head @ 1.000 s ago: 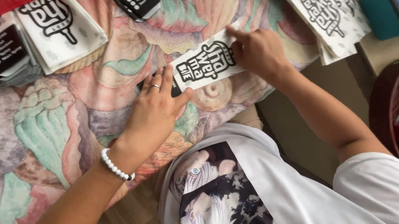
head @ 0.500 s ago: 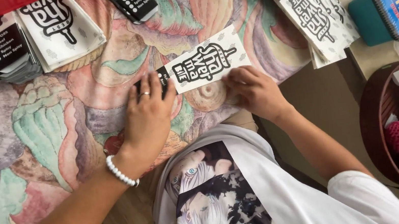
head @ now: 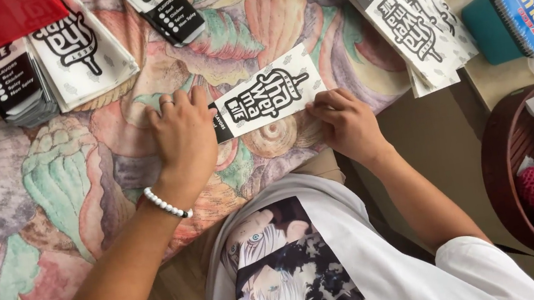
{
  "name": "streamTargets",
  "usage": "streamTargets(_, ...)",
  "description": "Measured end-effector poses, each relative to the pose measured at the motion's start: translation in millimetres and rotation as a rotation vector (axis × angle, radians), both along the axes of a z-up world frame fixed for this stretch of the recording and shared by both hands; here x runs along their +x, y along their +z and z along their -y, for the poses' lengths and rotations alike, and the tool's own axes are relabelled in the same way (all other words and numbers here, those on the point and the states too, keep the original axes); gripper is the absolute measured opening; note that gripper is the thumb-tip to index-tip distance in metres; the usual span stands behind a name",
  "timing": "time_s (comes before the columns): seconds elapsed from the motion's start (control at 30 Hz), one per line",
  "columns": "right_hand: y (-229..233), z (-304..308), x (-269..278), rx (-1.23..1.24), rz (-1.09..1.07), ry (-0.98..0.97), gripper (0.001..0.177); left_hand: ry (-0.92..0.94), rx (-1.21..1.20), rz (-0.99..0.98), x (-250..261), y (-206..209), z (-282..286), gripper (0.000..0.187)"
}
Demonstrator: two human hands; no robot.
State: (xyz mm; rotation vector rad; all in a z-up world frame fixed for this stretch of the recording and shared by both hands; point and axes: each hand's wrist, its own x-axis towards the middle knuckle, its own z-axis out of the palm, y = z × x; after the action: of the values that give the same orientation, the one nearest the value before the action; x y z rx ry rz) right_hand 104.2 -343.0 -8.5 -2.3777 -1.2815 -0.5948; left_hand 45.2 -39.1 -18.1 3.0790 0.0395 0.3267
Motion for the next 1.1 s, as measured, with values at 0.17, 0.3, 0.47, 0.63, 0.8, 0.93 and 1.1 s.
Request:
streamTargets(0.17,12.5,-7.0,-3.4,0.019,-0.045,-0.011,0.025,-0.067,-0.168,-0.003,7.0,-6.9,-14.4,0.031)
streamTargets(0.3,33.3,-31.1,2.6,0.136,0.05,-0.024,0.027,-0.255,-0.383,0.124,7.1,9.4,-10.4,0.022)
streamTargets(0.47,59.8,-74.3,5.2,0.061,0.248,0.006,0.055,-0.435,-0.366,0.274,-4.0,48.7,-1.0,0.007)
streamTargets(0.63,61.8,-59.3,28.8,-0.055,0.111,0.099,0.008,-0.441,-0.278,0.33,-15.4,60.5,-38.9,0.006)
streamTargets(0.8,82.6,22.6,62.4,-0.047,0.052,0.038,0.006,-0.34,-0.261,0.305,-29.2,85.6,-81.2,0.001)
streamTargets(0.93,89.3,10.8,49.6,0.126,0.182,0.054,0.035,-0.398,-0.278,0.397,-10.3,90.9,-72.8,0.004)
streamTargets(1.1,107.2,-55.9,28.2,0.013,0.351,0.012,0.036,-0.507,-0.306,0.428,14.3,123.9,-30.4,0.002)
